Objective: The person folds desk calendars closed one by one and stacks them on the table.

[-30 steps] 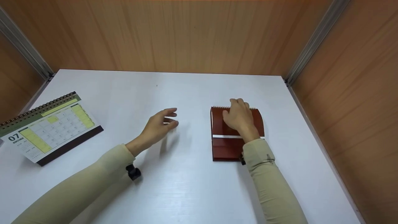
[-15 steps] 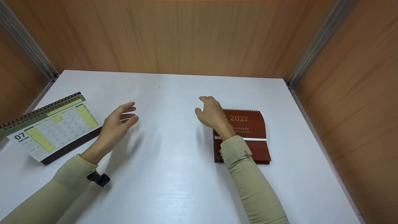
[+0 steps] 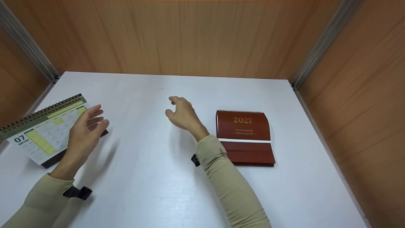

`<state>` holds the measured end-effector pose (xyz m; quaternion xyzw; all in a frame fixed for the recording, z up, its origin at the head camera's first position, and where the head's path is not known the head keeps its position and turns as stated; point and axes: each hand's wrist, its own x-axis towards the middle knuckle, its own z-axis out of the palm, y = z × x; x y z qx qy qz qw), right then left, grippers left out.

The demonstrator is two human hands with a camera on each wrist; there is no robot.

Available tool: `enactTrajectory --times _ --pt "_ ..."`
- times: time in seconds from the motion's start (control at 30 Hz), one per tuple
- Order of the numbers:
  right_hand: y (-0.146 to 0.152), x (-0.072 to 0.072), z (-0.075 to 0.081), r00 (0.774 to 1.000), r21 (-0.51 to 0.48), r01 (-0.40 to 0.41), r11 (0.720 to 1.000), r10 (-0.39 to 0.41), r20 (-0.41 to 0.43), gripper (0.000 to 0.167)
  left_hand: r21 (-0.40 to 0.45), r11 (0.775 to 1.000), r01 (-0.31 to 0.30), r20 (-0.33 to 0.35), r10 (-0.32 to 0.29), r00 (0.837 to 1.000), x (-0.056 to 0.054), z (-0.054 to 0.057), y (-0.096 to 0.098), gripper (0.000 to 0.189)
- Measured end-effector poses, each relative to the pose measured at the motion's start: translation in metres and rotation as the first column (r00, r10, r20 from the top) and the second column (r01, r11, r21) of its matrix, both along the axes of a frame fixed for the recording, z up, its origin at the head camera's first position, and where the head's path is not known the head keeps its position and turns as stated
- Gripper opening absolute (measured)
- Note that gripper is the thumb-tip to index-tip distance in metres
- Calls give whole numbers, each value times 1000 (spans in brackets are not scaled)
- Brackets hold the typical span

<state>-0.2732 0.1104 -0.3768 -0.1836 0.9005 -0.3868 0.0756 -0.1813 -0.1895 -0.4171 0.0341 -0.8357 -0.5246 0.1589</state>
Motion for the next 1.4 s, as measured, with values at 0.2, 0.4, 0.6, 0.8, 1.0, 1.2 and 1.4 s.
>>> enactTrajectory --times 0.2,0.4,0.6,0.8,1.0,1.2,1.4 --pt "-33 0 -4 998 -126 -4 992 11 56 56 21 997 -75 0 75 997 18 2 -24 58" --pt "-63 2 -4 992 -190 -18 982 41 118 55 58 983 -173 17 172 985 30 2 -41 58" --pt "-86 5 -5 987 -219 -45 975 77 143 55 83 963 -257 8 258 966 41 1 -53 58" --pt "-104 6 -5 985 -231 -65 971 100 140 54 133 935 -329 2 331 944 48 2 -59 57" --pt "-124 9 -6 982 -242 -87 966 124 142 53 161 885 -437 -30 447 894 50 -2 -62 55" --pt "-144 13 -6 977 -246 -124 961 161 137 54 214 831 -513 -49 534 844 55 -3 -62 55" --pt "-161 14 -6 970 -253 -158 954 198 141 54 278 777 -564 -69 602 795 58 -1 -60 53"
